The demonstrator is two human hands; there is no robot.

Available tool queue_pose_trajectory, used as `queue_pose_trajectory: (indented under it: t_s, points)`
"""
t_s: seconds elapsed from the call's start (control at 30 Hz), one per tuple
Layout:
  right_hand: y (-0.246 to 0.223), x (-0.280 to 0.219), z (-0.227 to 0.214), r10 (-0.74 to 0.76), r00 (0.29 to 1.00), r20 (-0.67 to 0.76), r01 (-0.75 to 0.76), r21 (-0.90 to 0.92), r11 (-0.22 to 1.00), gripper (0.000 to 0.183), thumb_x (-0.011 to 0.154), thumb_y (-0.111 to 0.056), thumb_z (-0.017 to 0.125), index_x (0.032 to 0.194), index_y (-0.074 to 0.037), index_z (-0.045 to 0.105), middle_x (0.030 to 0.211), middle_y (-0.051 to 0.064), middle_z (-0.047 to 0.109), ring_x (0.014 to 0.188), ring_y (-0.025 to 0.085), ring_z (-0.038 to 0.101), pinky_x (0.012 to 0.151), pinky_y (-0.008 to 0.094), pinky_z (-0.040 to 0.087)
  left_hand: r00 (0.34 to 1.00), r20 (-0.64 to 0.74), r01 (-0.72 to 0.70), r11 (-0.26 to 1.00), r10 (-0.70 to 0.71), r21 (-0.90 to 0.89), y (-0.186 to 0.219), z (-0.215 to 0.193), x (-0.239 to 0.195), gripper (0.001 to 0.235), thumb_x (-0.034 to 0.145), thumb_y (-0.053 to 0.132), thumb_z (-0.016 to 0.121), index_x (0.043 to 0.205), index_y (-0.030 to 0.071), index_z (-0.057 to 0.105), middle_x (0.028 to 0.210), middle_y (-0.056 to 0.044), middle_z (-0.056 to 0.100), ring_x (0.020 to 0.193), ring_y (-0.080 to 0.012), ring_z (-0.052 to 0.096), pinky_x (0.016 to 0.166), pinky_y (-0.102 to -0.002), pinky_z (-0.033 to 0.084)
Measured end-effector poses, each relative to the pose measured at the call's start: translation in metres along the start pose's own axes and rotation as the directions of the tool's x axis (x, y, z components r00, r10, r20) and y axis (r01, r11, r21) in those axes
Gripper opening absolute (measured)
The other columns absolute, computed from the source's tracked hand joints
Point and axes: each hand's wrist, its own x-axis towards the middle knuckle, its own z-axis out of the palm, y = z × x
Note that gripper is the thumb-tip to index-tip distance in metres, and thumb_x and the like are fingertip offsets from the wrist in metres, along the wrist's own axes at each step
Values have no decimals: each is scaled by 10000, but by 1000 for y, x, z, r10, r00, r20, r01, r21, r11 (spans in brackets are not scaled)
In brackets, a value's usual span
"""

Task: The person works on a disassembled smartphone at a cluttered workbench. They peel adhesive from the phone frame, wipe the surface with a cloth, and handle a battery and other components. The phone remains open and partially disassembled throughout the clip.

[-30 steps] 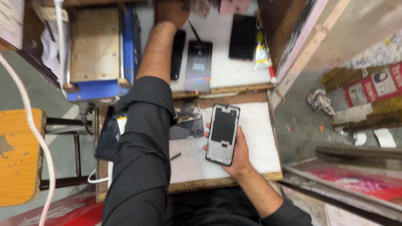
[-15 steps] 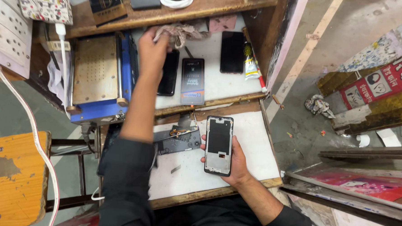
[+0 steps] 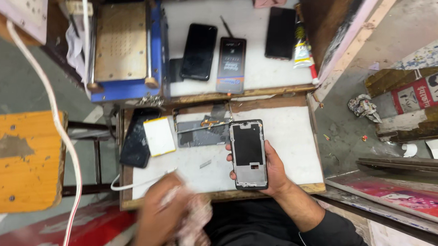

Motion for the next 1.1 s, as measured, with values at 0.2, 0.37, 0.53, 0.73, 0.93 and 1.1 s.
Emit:
queue_pose_trajectory:
  t_s: [0.2, 0.37, 0.53, 0.73, 0.93, 1.1]
  points:
    - [31, -4, -9, 207, 930, -302, -215, 6, 976, 688, 1088, -584, 305, 1504, -57, 455, 1411, 157, 588, 1257, 282, 609, 1056, 441, 547, 831, -188, -349, 754, 524, 556, -59, 83, 55, 200, 880, 45, 794, 1031, 52, 664, 951, -114, 680, 824, -250, 683, 678, -357, 567]
    - [29, -3, -9, 154, 924, -350, -201, -100, 975, 703, 1063, -604, 257, 1406, -47, 517, 1298, 172, 642, 1163, 257, 675, 975, 416, 575, 731, 100, -461, 380, 675, 802, -42, 108, 52, 432, 799, 57, 759, 1197, -57, 637, 1123, -180, 662, 1005, -329, 649, 798, -401, 560]
    - [23, 3, -10, 123, 985, 122, -143, 177, 974, 712, 1168, -546, 211, 1552, 14, 428, 1447, 229, 574, 1149, 283, 663, 851, 363, 608, 740, 179, -524, 389, 648, 758, -34, 94, 58, 491, 755, 36, 703, 1235, -53, 642, 1177, -170, 661, 1050, -326, 633, 862, -401, 544]
    - [18, 13, 4, 135, 976, -171, -162, -152, 975, 807, 1045, -624, 220, 1594, -44, 333, 1512, 242, 505, 1190, 296, 637, 975, 424, 579, 789, 199, -511, 442, 581, 737, -29, 108, 34, 412, 766, 25, 699, 1169, -46, 648, 1080, -174, 649, 963, -328, 632, 811, -395, 549]
    - [25, 10, 13, 251, 905, -344, -260, 22, 965, 904, 946, -669, 214, 1597, -47, 297, 1544, 237, 456, 1302, 309, 607, 1065, 415, 555, 814, 41, -384, 484, 579, 786, -50, 91, 56, 388, 772, -5, 663, 1159, -15, 644, 1006, -148, 635, 899, -318, 642, 743, -398, 555]
    - [9, 19, 9, 84, 995, -55, -88, -66, 994, 871, 1082, -677, 242, 1665, -31, 264, 1608, 276, 426, 1273, 312, 590, 1017, 470, 562, 779, 165, -522, 480, 605, 705, -59, 113, 37, 347, 768, 24, 683, 1111, -21, 647, 985, -140, 628, 873, -305, 647, 690, -395, 543]
